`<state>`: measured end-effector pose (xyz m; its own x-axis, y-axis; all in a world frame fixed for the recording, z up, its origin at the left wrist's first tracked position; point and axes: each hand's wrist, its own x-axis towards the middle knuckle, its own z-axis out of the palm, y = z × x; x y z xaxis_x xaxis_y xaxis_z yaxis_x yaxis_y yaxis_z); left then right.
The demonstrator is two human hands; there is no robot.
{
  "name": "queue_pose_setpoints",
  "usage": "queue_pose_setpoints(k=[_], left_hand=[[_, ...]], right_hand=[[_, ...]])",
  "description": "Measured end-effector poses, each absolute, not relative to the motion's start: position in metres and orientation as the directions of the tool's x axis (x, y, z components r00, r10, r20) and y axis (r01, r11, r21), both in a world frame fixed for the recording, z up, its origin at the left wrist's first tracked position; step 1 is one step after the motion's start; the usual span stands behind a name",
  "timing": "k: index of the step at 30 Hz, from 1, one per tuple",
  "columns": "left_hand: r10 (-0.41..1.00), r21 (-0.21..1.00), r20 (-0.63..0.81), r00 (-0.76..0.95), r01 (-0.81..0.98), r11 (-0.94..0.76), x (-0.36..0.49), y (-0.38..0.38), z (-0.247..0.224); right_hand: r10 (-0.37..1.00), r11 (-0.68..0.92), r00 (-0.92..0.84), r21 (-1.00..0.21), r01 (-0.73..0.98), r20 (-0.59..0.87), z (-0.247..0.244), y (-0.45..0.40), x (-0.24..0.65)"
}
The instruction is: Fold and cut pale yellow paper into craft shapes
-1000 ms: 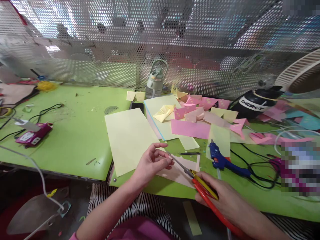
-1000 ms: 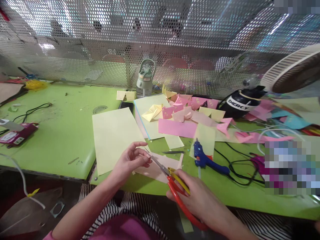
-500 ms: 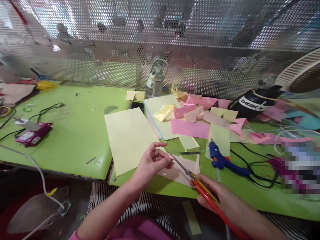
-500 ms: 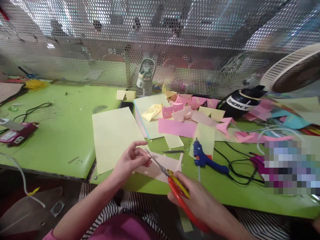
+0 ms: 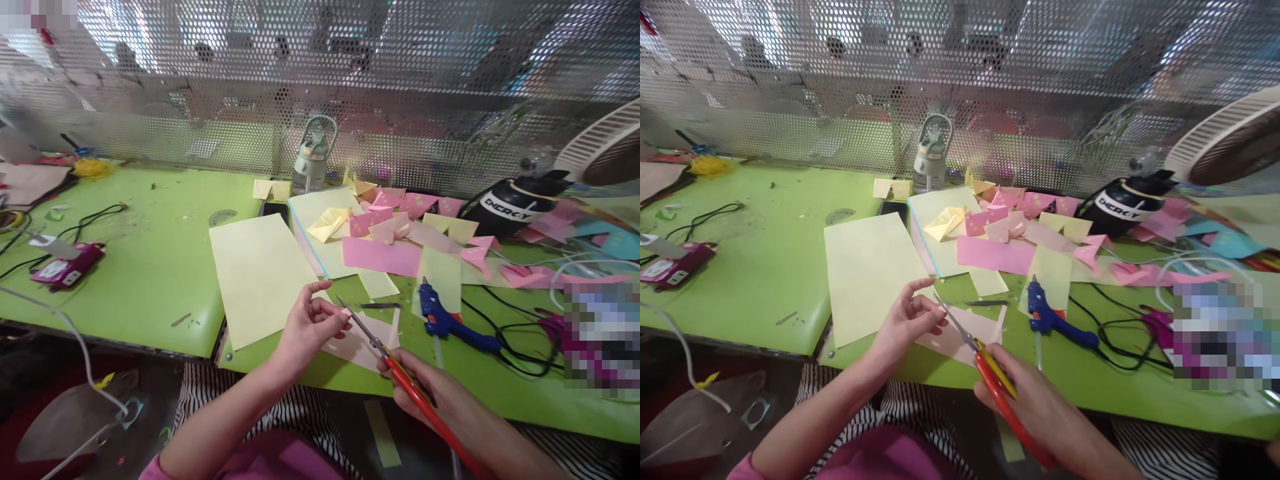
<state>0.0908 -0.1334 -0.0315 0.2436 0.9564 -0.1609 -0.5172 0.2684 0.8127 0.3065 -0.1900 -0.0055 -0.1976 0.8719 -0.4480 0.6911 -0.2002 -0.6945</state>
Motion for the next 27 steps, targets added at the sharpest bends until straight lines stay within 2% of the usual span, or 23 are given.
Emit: queue_pose_setpoints(k=[6,11,18,21,27], left_hand=[[0.97,0.822,-0.142,0.199,-0.522,0.228,0.092,-0.135,-0.031],[0.964,0.823,-0.14,0.226,-0.515,0.24,0.092,-0.135,-0.03],[0.924,0.816,-0.129,0.36,-0.491,0.305,0.096,-0.137,-0.036],[0.895,0.83,-0.155,0.418,-0.436,0.347,0.094,-0.138,-0.036],[0.91,0.861,-0.223,0.351,-0.367,0.352,0.081,-0.135,-0.03]], right_hand=[[0.863,-0.16,-0.214,-0.65,0.743,-0.457,-0.002,-0.188,0.303],[0.875,-0.161,-0.185,-0.631,0.759,-0.446,-0.003,-0.188,0.3],[0.894,-0.172,-0.102,-0.543,0.822,-0.437,0.007,-0.188,0.286],[0.896,-0.172,-0.102,-0.549,0.818,-0.433,0.01,-0.187,0.283],[0.91,-0.162,-0.095,-0.558,0.814,-0.404,0.01,-0.188,0.284]])
